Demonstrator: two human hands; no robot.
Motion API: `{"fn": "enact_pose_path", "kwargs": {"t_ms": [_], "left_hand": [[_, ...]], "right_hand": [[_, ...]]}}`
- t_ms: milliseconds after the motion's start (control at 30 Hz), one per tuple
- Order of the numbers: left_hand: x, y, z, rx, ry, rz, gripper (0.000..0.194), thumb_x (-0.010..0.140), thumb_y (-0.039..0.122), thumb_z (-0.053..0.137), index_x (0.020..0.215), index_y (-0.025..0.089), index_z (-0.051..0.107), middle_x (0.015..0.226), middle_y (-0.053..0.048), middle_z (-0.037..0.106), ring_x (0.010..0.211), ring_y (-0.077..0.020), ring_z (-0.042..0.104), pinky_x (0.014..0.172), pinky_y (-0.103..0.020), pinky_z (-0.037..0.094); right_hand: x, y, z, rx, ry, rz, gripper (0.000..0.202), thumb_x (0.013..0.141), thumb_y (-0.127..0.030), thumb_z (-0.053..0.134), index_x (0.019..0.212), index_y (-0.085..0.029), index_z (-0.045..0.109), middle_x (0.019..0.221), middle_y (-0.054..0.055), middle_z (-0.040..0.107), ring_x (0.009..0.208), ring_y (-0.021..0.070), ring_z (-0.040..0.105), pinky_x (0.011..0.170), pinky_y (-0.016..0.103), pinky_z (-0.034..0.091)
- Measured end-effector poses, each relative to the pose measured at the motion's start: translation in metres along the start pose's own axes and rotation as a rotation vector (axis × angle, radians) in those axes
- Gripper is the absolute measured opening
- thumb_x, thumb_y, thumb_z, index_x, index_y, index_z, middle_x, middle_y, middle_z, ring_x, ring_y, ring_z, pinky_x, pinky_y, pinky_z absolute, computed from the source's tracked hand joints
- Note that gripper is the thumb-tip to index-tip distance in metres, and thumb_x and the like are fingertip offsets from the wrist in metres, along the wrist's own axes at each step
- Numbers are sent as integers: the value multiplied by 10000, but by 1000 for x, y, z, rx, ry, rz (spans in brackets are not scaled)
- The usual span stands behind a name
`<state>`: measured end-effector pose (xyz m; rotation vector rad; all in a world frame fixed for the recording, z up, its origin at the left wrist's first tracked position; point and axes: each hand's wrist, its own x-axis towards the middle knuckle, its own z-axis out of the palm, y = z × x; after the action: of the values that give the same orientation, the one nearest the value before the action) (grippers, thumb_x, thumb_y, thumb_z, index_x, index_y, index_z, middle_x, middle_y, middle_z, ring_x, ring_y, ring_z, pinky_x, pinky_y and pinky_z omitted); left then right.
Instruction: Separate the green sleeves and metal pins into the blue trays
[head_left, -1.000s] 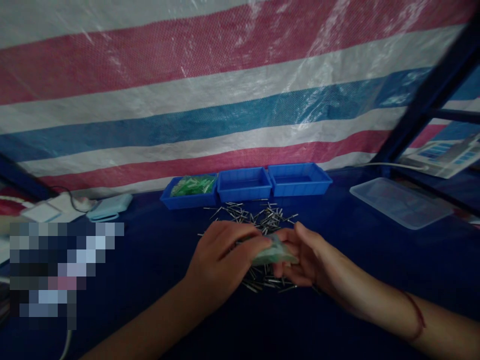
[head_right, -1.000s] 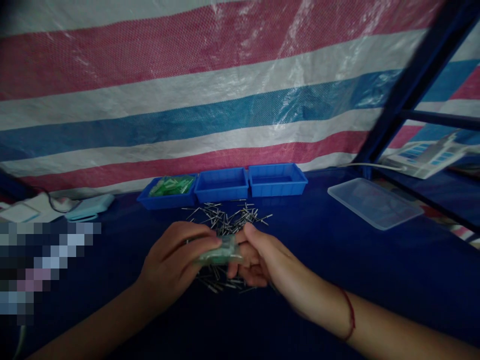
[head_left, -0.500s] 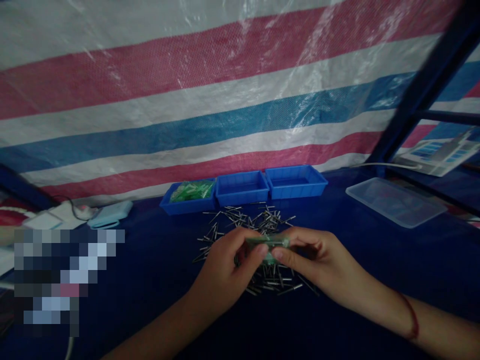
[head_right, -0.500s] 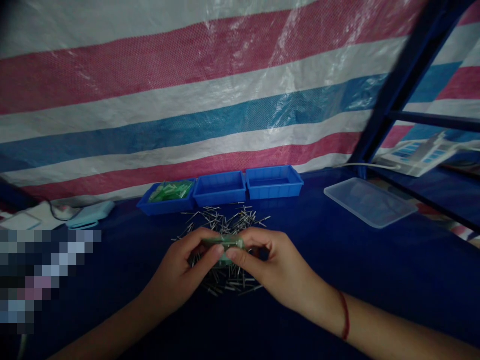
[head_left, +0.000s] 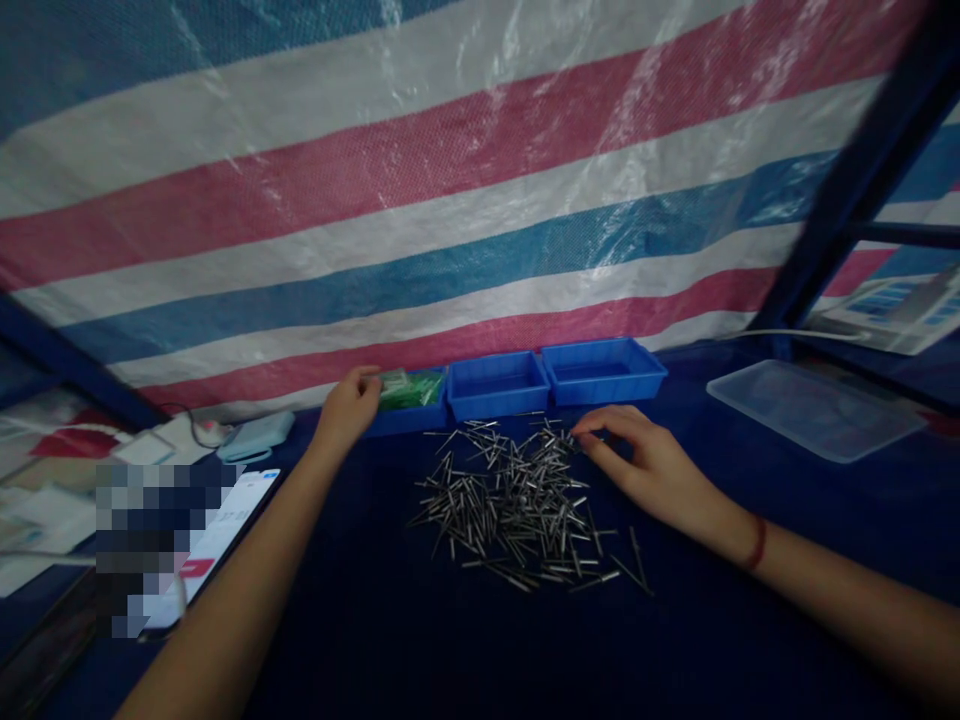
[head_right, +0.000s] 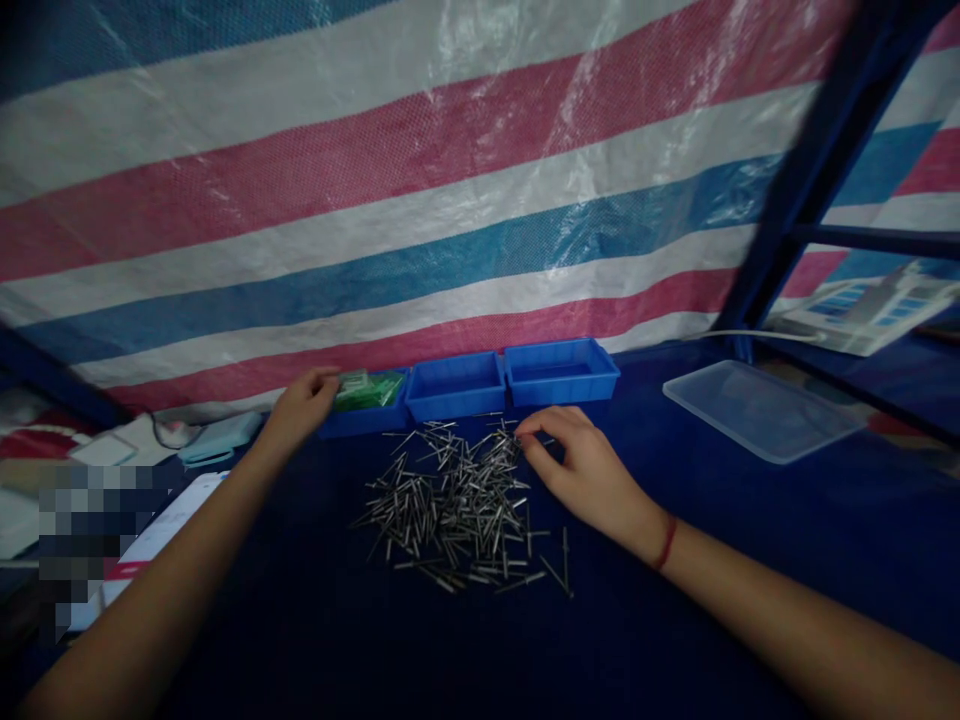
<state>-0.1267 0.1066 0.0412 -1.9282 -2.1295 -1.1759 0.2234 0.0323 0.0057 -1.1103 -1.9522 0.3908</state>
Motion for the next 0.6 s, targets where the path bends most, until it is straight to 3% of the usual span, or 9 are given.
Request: {"fn": "enact_pose_path", "kwargs": {"t_ms": [100,167,233,300,433,600], "left_hand": [[-17,11,2,67,101,50,257,798,262,508,1015,170,608,1064,-132,565,1087,-326,479,915,-503,358],[-37,23,-2,76,153,150,280,842,247,473,1092,171,573,1195,-137,476,1178,-305,397,993,-500,287],[-60,35,-6,65,48,454,228,867,257,464,1034,162,587,1120,-116,503,1118,-265,448,983,-468,332],[-82,44,-5,28,-165,597,238,890,269,449,1075,167,557,1127,-101,504,1117,-241,461,972,-451,368],[-108,52,10,1,-380,457,377,938,351,360,1228,141,478,1286,-138,427,1226,-258,391,1026,-468,322],[-111,52,24,-29,-443,384,403,953,375,308,1216,138,499,1274,-135,462,1222,-255,404,1031,-479,315]], "right_hand": [[3,5,-1,-96,-54,-59,188,858,-337,483,863,-207,620,925,52,661,935,216,592,879,441,436],[4,7,0,-116,-113,-61,243,861,-380,485,972,-200,606,1019,73,646,1018,228,572,917,447,430],[5,9,4,-131,-164,-58,350,855,-438,491,1092,-192,568,1140,104,609,1111,249,534,960,465,413],[7,11,10,-145,-193,-60,448,844,-485,494,1175,-185,526,1244,132,553,1187,274,484,996,489,385],[10,16,18,-182,-242,-106,546,840,-525,476,1260,-175,470,1338,155,478,1236,301,440,1015,521,355],[11,14,19,-220,-317,-150,542,840,-528,477,1255,-179,482,1242,129,568,1153,285,516,976,517,386]]}}
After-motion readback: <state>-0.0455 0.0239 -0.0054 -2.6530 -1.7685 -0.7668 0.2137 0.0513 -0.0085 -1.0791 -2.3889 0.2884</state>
